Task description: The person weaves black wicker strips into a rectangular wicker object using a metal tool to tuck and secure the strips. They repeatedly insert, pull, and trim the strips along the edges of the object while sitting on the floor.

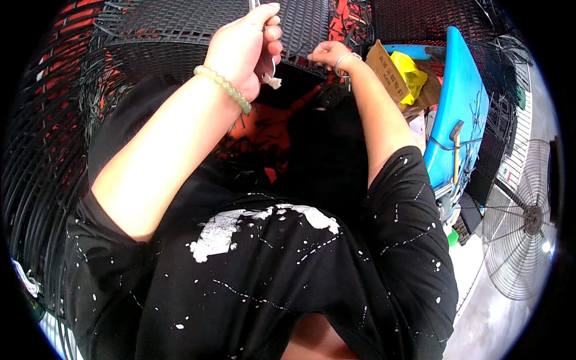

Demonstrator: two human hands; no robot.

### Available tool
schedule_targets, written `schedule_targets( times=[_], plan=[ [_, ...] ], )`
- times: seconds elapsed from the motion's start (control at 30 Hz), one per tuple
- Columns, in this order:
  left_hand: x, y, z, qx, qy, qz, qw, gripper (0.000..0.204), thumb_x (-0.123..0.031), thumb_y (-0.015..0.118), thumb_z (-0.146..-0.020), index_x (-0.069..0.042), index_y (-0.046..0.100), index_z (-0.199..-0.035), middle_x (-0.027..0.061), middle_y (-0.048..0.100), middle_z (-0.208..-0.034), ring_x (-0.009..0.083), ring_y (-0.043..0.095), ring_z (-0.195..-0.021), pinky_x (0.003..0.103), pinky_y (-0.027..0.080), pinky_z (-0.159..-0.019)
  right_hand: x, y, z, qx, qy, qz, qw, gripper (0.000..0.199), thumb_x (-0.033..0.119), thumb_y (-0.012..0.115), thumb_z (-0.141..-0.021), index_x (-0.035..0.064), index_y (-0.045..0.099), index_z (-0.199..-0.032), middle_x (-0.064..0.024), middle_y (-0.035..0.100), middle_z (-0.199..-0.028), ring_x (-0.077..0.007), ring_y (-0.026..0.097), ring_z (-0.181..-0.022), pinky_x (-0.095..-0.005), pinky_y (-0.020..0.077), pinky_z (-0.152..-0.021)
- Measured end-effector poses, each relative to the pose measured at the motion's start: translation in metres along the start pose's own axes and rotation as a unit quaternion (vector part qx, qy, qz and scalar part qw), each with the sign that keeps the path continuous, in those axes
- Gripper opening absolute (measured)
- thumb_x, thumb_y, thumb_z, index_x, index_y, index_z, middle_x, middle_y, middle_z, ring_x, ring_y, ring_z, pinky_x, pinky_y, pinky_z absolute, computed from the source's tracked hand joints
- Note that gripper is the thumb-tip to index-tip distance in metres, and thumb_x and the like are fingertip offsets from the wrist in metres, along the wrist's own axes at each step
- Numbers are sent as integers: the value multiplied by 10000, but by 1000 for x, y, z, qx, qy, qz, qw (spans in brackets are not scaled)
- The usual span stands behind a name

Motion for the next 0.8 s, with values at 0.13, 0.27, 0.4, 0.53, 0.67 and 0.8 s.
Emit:
schedule_targets(
  times=[0.13, 0.27, 0.4, 0.53, 0.67, 0.8],
  plan=[
    [-1, 3, 3, 22, 31, 6, 999, 213, -232, 594, -892, -124, 489, -741, -59, 399, -551, 64, 378, -457, 215, 318, -432, -8, 1, 16, -24, -23, 233, 972, 397, 437, 771, -671, 84, 694, -836, -93, 683, -840, -244, 641, -808, -341, 486, -764],
    [-4, 2, 2, 3, 15, 19, 1000, 223, -269, 579, -896, -138, 491, -737, -41, 439, -549, 94, 413, -445, 236, 340, -415, -21, 9, 6, -28, -65, 162, 984, 249, 267, 775, -717, 62, 649, -782, -7, 628, -720, -108, 580, -699, -268, 472, -673],
    [-6, 4, 5, 18, 30, 6, 999, 210, -254, 583, -895, -131, 489, -753, -49, 424, -560, 79, 397, -460, 227, 328, -429, -49, 15, -4, 1, -71, -5, 997, 132, 138, 728, -753, 56, 626, -756, 5, 610, -698, -105, 560, -686, -254, 460, -670],
    [-6, -2, 1, 79, 63, 31, 994, 206, -229, 599, -890, -118, 485, -759, -66, 394, -562, 50, 370, -473, 207, 311, -445, -36, 10, 11, 78, 63, -149, 984, 166, 164, 742, -718, 81, 615, -786, -10, 644, -745, -78, 465, -464, -242, 363, -431],
    [-12, 2, 6, 40, 38, 30, 998, 213, -253, 578, -898, -131, 489, -749, -49, 421, -558, 80, 393, -455, 227, 328, -424, -7, 12, 37, -25, 87, -265, 960, 350, 203, 756, -747, 78, 559, -1007, -34, 645, -750, -69, 400, -410, -229, 311, -371],
    [-12, 7, 10, 32, 30, 35, 998, 219, -255, 568, -902, -133, 491, -737, -38, 428, -547, 97, 396, -435, 238, 334, -403, -7, -12, 57, -25, 63, -376, 924, 357, 180, 744, -764, 81, 535, -1036, -29, 648, -761, -47, 379, -411, -202, 291, -371]
  ],
)
Point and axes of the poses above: each hand's wrist, its own z-axis away from the middle knuckle, its own y-axis out of the palm, x = y × z, the point moved 2 cm from there along -z, towards the middle knuckle
